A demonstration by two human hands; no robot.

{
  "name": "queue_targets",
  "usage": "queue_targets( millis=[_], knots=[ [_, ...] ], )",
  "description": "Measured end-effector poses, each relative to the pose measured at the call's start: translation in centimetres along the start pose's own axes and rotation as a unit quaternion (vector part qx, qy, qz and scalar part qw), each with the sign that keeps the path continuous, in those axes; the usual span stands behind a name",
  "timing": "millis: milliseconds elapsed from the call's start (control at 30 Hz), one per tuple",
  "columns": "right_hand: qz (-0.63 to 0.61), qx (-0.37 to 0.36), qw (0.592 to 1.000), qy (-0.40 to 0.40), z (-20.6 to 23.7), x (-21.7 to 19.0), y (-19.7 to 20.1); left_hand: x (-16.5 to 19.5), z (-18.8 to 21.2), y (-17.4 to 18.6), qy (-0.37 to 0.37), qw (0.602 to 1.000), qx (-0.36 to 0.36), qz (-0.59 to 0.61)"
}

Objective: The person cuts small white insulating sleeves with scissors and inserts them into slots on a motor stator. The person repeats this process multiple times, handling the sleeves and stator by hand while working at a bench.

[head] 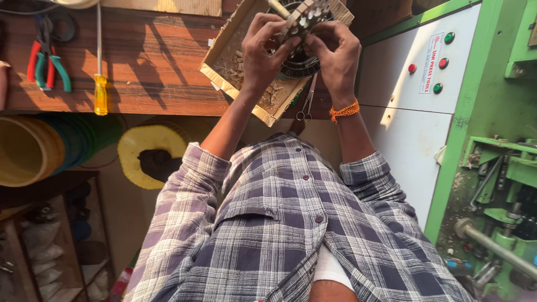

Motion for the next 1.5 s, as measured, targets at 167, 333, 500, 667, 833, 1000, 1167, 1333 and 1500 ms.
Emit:
queue_targets(
  millis=[167,333,500,667,833,1000,1167,1333,1500],
  knots=[
    [0.053,-0.001,0.997,0.053,0.2,0.2,0.1,0.1,2.0,-0.9,-0.002,0.997,0.082,-0.015],
    [-0.018,-0.026,0.998,0.053,0.0,1.0,1.6,0.6,2.9,-2.8,-0.064,0.983,0.123,-0.119],
    [0.102,0.002,0.99,0.095,0.1,1.8,3.2,1.0,3.1,-3.9,0.016,0.992,0.091,-0.087],
    [0.112,0.048,0.985,0.12,0.9,2.3,3.3,1.1,2.8,-3.8,0.099,0.989,0.101,-0.042],
    [0.05,0.061,0.988,0.135,1.2,2.3,2.9,1.4,3.1,-4.1,0.086,0.991,0.1,0.009],
    [0.052,0.033,0.984,0.167,1.1,2.0,2.4,1.8,3.4,-4.5,0.112,0.977,0.165,0.081],
    [0.094,0.024,0.981,0.17,1.2,1.7,1.8,2.3,2.4,-3.8,0.153,0.959,0.131,0.197],
    [0.08,0.025,0.979,0.188,0.7,1.6,1.7,2.8,1.6,-3.2,0.007,0.999,0.05,-0.016],
    [0.092,-0.003,0.972,0.218,0.1,1.4,2.2,2.8,2.2,-4.2,0.135,0.963,0.096,0.211]
  ],
)
Point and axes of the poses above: each hand's wrist, its own z-axis away from the middle knuckle, its own y-axis out of the back of the hand, x = y × z, the point moved 1 cm from there along -z, towards the middle knuckle, and after that the axes turned 6 degrees about -y, right-handed, at the moved point
